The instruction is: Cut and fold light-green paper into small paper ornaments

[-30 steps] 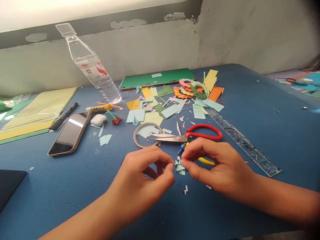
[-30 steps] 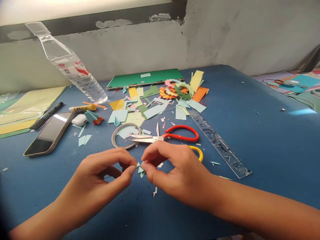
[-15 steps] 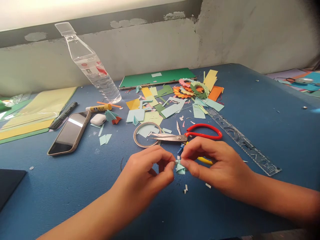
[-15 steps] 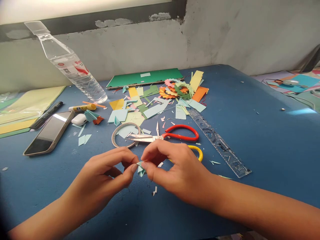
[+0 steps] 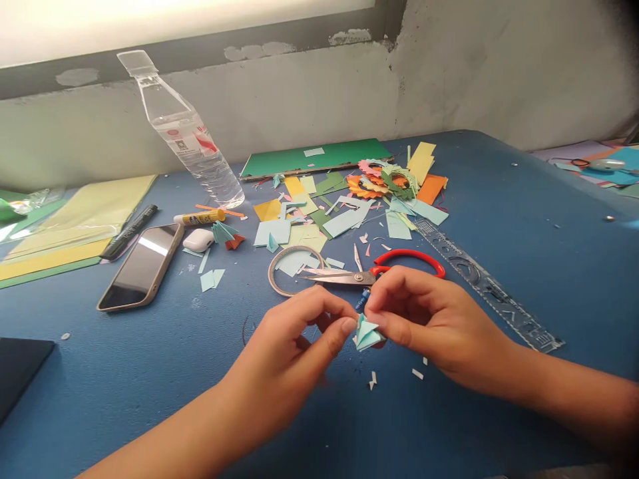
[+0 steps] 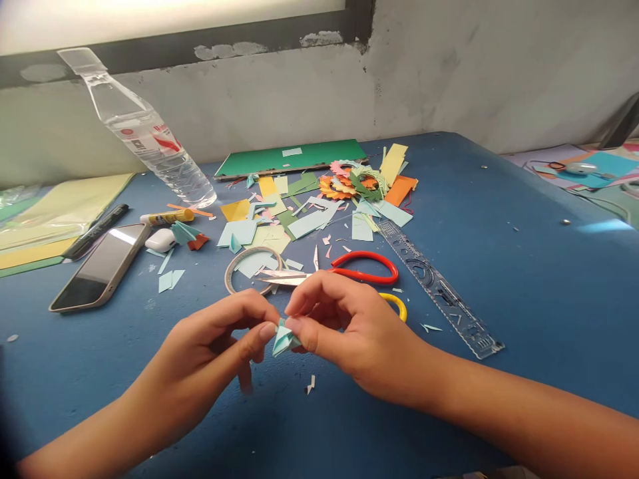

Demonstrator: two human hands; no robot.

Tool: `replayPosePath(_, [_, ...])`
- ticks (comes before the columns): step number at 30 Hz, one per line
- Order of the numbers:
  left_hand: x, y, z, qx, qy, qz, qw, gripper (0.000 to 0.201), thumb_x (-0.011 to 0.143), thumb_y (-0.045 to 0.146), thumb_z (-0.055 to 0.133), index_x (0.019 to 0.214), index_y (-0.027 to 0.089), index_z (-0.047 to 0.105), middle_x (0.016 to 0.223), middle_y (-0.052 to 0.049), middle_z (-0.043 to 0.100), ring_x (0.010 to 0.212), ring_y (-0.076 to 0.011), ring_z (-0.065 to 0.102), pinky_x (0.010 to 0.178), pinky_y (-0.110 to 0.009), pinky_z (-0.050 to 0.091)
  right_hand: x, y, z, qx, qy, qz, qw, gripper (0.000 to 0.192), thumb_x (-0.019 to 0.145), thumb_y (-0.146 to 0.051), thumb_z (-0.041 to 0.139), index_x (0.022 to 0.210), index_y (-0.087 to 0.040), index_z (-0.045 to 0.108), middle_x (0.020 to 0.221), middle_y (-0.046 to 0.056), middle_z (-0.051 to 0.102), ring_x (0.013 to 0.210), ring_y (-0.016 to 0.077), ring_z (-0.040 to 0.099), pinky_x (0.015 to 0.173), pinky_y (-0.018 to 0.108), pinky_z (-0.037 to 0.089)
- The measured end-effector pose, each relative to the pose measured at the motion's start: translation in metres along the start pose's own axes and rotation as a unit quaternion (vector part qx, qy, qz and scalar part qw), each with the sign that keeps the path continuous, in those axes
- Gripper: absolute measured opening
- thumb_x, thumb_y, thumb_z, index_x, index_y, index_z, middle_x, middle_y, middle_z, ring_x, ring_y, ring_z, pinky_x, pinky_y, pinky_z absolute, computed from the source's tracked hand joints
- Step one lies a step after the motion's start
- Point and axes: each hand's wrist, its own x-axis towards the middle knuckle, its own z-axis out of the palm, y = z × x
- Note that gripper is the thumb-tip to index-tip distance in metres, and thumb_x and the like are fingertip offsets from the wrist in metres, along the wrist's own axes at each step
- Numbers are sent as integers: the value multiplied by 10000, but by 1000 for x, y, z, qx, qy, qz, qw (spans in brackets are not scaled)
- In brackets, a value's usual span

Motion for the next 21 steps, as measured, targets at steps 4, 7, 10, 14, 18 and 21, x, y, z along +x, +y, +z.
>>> replayPosePath(4, [0, -2, -1, 99, 56, 66, 991, 108, 852, 177, 548, 836, 213, 648, 703, 32, 558, 588, -87, 538, 464, -143, 479, 1, 1, 1, -34, 5, -21, 999, 60, 865, -197, 608, 846, -235, 567, 763, -55, 604, 680, 58, 567, 585, 108, 457])
replayPosePath(7, [-1, -2, 0, 145, 87, 112, 979, 126, 822, 124, 555, 788, 199, 651, 657, 32, 547, 596, -92, 550, 490, -152, 479, 0, 2, 2, -60, 12, -38, 997, 49, 861, -192, 602, 851, -227, 569, 795, -29, 621, 717, 93, 606, 593, 150, 489])
replayPosePath(10, [-1, -1, 1, 174, 99, 135, 970, 134, 801, 101, 560, 758, 189, 652, 634, 30, 555, 576, -88, 539, 475, -145, 463, -2, 2, 3, -81, 15, -52, 995, 54, 861, -179, 590, 851, -228, 570, 797, -21, 630, 718, 106, 626, 601, 168, 513])
replayPosePath(14, [-1, -3, 2, 183, 104, 161, 964, 131, 801, 100, 561, 780, 182, 662, 639, 24, 575, 560, -78, 539, 471, -133, 464, -3, 2, 3, -94, 22, -76, 992, 99, 856, -147, 589, 855, -243, 564, 792, -35, 627, 706, 88, 620, 632, 148, 516])
replayPosePath(18, [-4, -4, 3, 213, 166, 212, 939, 106, 776, 86, 590, 808, 166, 651, 674, 18, 583, 516, -60, 530, 477, -130, 478, -2, 2, 3, -103, 49, -76, 991, 82, 861, -171, 589, 848, -244, 554, 756, -39, 616, 683, 83, 612, 628, 136, 513])
replayPosePath(21, [-7, -1, 3, 272, 199, 262, 904, 109, 765, 79, 602, 798, 175, 643, 666, 20, 607, 505, -61, 541, 496, -143, 477, -2, 1, 3, -119, 70, -77, 987, 49, 864, -204, 586, 840, -234, 556, 751, -23, 627, 684, 102, 625, 626, 158, 527])
